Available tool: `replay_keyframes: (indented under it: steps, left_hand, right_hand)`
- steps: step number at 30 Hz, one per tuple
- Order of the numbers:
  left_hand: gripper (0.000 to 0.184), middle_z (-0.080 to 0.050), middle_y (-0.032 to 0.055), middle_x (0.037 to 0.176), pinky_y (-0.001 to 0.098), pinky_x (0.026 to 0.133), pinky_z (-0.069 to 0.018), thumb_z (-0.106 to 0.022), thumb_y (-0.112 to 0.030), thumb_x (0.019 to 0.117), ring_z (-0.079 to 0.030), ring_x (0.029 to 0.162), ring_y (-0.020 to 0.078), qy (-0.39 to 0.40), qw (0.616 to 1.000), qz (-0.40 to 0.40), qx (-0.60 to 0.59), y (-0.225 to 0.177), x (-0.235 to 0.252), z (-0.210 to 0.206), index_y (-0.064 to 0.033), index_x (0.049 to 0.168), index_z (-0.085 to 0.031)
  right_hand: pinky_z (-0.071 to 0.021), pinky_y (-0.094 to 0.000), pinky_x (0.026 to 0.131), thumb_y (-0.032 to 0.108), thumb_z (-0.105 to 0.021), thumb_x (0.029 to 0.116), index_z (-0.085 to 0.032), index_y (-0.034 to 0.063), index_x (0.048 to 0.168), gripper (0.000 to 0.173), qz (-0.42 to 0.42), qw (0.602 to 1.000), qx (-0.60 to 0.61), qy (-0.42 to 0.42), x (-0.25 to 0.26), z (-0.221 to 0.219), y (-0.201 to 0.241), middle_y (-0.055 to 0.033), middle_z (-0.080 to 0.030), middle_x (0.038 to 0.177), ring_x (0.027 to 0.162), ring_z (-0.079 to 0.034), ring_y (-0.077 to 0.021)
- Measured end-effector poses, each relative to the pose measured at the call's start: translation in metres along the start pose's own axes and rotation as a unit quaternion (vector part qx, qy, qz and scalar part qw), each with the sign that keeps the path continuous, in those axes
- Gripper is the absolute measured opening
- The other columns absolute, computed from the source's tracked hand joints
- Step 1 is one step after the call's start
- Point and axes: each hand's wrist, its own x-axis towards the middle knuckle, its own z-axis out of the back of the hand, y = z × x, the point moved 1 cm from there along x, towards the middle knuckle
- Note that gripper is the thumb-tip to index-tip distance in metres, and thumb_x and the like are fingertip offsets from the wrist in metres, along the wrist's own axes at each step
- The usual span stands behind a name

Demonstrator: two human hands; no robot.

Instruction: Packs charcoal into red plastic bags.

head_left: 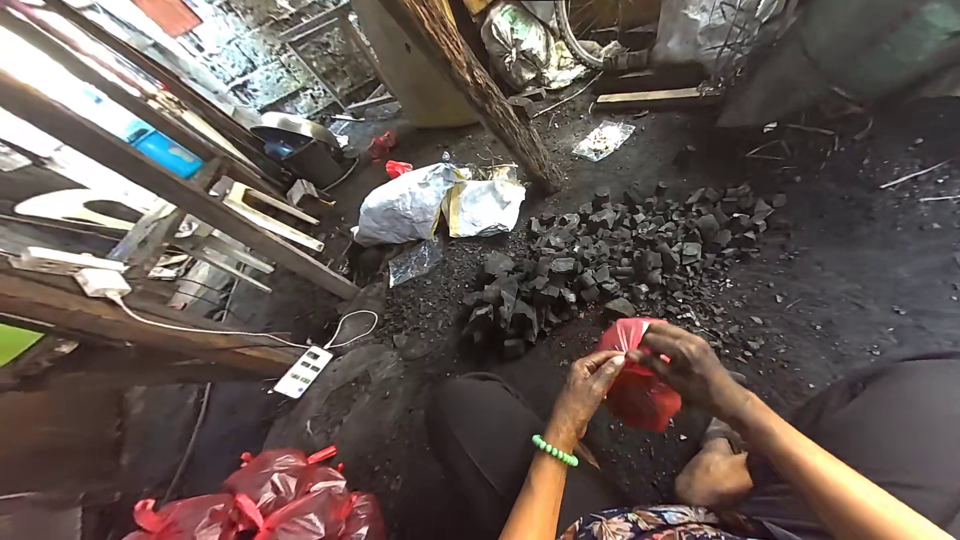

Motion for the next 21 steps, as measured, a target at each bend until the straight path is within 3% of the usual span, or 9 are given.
replay_keyframes:
  steps: [2, 3, 5, 7, 9, 11, 14, 18, 21]
  left_hand:
    - [0.014, -0.063, -0.0014, 0.084, 0.0183, 0.063, -0.0438, -0.057, -0.006, 0.1014, -0.051, 0.067, 0.0014, -0.004, 1.000, -0.009, -0.005, -0.002, 0.001, -0.008, 0.0000, 0.104, -0.069]
    - [0.012, -0.064, -0.0007, 0.082, 0.0177, 0.062, -0.0442, -0.058, -0.004, 0.1003, -0.052, 0.066, 0.0015, -0.013, 1.000, -0.014, -0.019, 0.000, 0.002, -0.012, -0.0002, 0.099, -0.070]
    - [0.014, -0.066, -0.0002, 0.079, 0.0164, 0.059, -0.0445, -0.057, 0.000, 0.0997, -0.053, 0.063, 0.0011, -0.019, 0.998, -0.015, -0.056, 0.003, 0.005, -0.017, -0.0008, 0.093, -0.070]
    - [0.016, -0.064, -0.0011, 0.075, 0.0159, 0.057, -0.0429, -0.057, 0.000, 0.0995, -0.052, 0.061, 0.0007, -0.019, 0.997, -0.011, -0.078, 0.007, 0.006, -0.018, -0.0016, 0.090, -0.070]
    - [0.017, -0.066, -0.0007, 0.077, 0.0160, 0.059, -0.0449, -0.056, 0.001, 0.0998, -0.054, 0.063, 0.0010, -0.008, 0.997, -0.009, -0.081, 0.010, 0.005, -0.017, -0.0015, 0.090, -0.070]
    - [0.017, -0.065, -0.0009, 0.077, 0.0163, 0.059, -0.0439, -0.056, 0.000, 0.0999, -0.053, 0.063, 0.0013, -0.003, 0.998, -0.010, -0.067, 0.010, 0.004, -0.017, -0.0017, 0.089, -0.069]
    - [0.019, -0.062, -0.0020, 0.073, 0.0168, 0.058, -0.0408, -0.056, -0.003, 0.1009, -0.050, 0.061, 0.0013, -0.014, 1.000, -0.008, -0.005, 0.008, 0.007, -0.015, -0.0018, 0.086, -0.068]
    - [0.019, -0.058, 0.0006, 0.072, 0.0223, 0.061, -0.0427, -0.059, -0.007, 0.1017, -0.050, 0.063, 0.0057, -0.029, 0.995, 0.026, 0.096, 0.011, 0.014, -0.012, 0.0005, 0.086, -0.067]
    - [0.021, -0.057, 0.0023, 0.071, 0.0288, 0.066, -0.0446, -0.062, -0.010, 0.1007, -0.052, 0.066, 0.0100, -0.037, 0.988, 0.026, 0.147, 0.017, 0.017, -0.011, -0.0005, 0.082, -0.067]
  right_hand:
    - [-0.0520, -0.0331, 0.067, 0.023, -0.063, 0.0973, -0.068, 0.0002, 0.079, 0.030, -0.069, 0.996, 0.053, 0.018, 0.005, 0.003, -0.015, -0.0066, -0.059, 0.074, 0.071, -0.061, -0.0158]
    - [-0.0487, -0.0276, 0.065, 0.021, -0.061, 0.0991, -0.066, 0.0019, 0.079, 0.028, -0.117, 0.987, 0.106, 0.035, 0.003, 0.004, -0.019, -0.0022, -0.057, 0.073, 0.069, -0.057, -0.0096]
    - [-0.0478, -0.0186, 0.061, 0.018, -0.059, 0.1005, -0.066, 0.0088, 0.080, 0.024, -0.212, 0.949, 0.221, 0.069, -0.002, 0.005, -0.022, 0.0060, -0.061, 0.068, 0.063, -0.057, 0.0003]
    - [-0.0516, -0.0185, 0.067, 0.014, -0.068, 0.0932, -0.072, 0.0093, 0.086, 0.009, -0.249, 0.920, 0.282, 0.107, -0.010, 0.008, -0.021, 0.0064, -0.067, 0.077, 0.070, -0.061, 0.0009]
    - [-0.0514, -0.0188, 0.075, 0.011, -0.074, 0.0878, -0.075, 0.0063, 0.088, 0.004, -0.231, 0.923, 0.273, 0.145, -0.016, 0.007, -0.020, 0.0039, -0.067, 0.085, 0.080, -0.061, -0.0003]
    - [-0.0495, -0.0190, 0.081, 0.012, -0.074, 0.0887, -0.076, 0.0046, 0.087, 0.008, -0.186, 0.943, 0.235, 0.145, -0.021, 0.004, -0.022, 0.0013, -0.066, 0.088, 0.086, -0.060, -0.0016]
    - [-0.0533, -0.0289, 0.084, 0.016, -0.073, 0.0888, -0.078, 0.0068, 0.089, 0.010, -0.103, 0.983, 0.128, 0.077, -0.031, -0.007, -0.025, -0.0053, -0.068, 0.096, 0.092, -0.063, -0.0116]
    - [-0.0591, -0.0358, 0.090, 0.014, -0.067, 0.0940, -0.078, 0.0057, 0.093, 0.013, 0.013, 1.000, 0.002, 0.003, -0.041, -0.019, -0.025, -0.0161, -0.061, 0.136, 0.106, -0.069, -0.0205]
    - [-0.0563, -0.0403, 0.099, 0.012, -0.061, 0.0972, -0.076, 0.0037, 0.094, 0.017, 0.044, 0.998, -0.039, 0.017, -0.042, -0.024, -0.026, -0.0137, -0.059, 0.146, 0.119, -0.068, -0.0238]
